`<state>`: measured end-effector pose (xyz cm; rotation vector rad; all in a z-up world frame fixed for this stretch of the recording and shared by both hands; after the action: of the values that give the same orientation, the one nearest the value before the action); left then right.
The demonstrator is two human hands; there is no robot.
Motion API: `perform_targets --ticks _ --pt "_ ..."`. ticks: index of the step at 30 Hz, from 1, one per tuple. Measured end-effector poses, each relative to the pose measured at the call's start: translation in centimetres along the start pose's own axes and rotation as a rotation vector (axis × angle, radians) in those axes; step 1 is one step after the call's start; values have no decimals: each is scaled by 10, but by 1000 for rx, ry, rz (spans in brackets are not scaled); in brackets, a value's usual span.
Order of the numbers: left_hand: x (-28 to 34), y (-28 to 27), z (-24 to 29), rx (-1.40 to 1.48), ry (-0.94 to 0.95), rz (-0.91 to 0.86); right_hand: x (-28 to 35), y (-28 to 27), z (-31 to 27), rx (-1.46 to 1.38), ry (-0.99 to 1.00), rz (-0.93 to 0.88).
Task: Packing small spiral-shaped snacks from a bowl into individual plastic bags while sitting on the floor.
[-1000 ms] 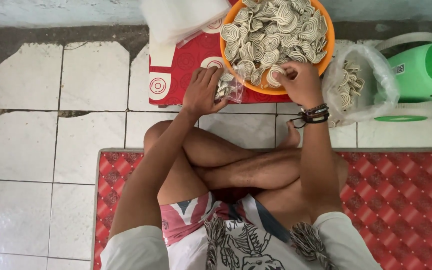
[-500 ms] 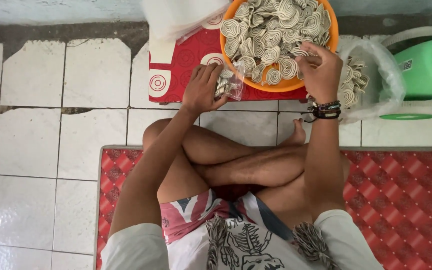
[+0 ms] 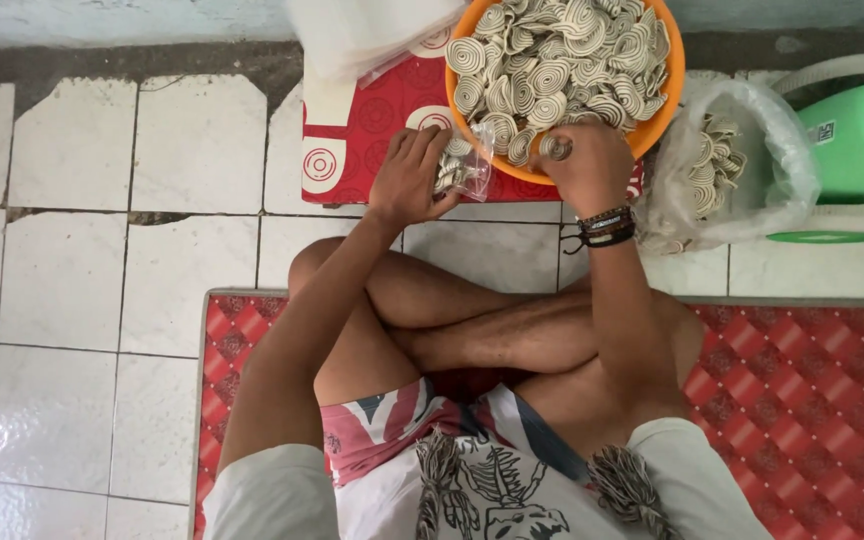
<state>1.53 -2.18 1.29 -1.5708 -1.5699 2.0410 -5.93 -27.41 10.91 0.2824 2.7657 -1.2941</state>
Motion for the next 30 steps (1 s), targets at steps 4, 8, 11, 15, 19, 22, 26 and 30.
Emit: perform_targets --ticks 4,8,11,15,19,22,26,30 --pt "-3 -4 0 2 -6 4 -3 5 6 18 5 -28" --pt "-1 -2 -1 -12 0 -11 -5 14 18 41 3 -7" --pt "2 3 -1 -19 -2 -24 -4 14 20 54 -11 -3" --pt "4 8 -3 -16 -14 -40 -3 13 21 61 -29 0" --pt "6 9 -3 -47 -6 -28 0 15 17 94 -50 -2" --pt "6 9 -4 -11 -13 0 4 13 1 118 -48 -46" --pt "3 1 -4 3 -33 44 -1 12 -7 84 57 -167" --pt "3 -4 -4 -5 -42 84 -3 8 -16 -28 71 -275"
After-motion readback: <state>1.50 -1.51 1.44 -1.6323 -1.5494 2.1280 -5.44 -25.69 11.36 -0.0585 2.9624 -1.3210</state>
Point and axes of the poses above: each hand's wrist, its own x-axis away from the middle knuckle, its own y-axis out of the palm, z = x × y, the point moved 3 cm from there along -x, towards the middle knuckle, and after that the axes turned 12 degrees about -x, right-handed, at the moved point
